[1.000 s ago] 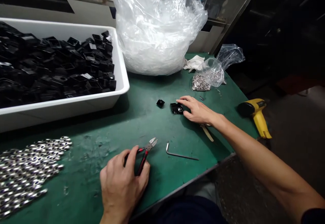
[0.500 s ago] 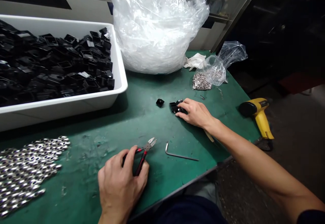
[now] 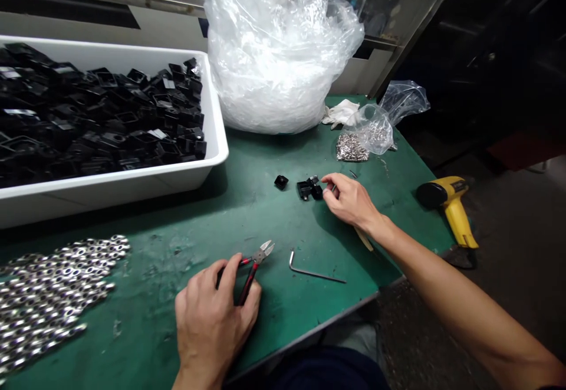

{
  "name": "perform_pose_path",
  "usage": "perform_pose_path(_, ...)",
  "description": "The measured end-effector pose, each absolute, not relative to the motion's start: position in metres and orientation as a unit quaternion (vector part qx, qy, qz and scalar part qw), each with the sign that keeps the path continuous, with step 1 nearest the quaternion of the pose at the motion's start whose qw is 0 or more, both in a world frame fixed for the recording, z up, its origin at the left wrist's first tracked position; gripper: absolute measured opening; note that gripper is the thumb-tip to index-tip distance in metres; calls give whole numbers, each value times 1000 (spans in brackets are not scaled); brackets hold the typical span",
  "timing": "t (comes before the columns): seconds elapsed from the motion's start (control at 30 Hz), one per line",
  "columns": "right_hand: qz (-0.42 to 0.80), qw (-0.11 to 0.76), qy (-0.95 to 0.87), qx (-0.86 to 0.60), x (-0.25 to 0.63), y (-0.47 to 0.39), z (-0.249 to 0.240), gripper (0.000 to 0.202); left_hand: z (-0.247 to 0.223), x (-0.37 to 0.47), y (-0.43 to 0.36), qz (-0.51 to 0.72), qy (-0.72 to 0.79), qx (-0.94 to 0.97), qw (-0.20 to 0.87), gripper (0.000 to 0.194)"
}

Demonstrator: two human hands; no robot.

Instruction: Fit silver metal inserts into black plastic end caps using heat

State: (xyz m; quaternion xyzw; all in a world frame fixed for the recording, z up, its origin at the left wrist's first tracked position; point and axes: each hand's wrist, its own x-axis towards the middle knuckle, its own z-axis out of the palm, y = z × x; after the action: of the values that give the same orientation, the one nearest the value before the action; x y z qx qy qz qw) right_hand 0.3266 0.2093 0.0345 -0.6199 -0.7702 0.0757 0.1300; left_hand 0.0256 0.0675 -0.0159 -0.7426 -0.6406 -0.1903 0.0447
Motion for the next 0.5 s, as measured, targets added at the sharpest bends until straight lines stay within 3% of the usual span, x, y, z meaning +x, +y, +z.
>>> perform_pose_path(0.4,14,100,-782,-615,320,203,36,31,-15,26,67,-192,-641,-742,50,42)
perform_pose_path(0.5,7,102,-766,-635,295,200,32,42,-15,26,67,-191,-644,-739,50,42)
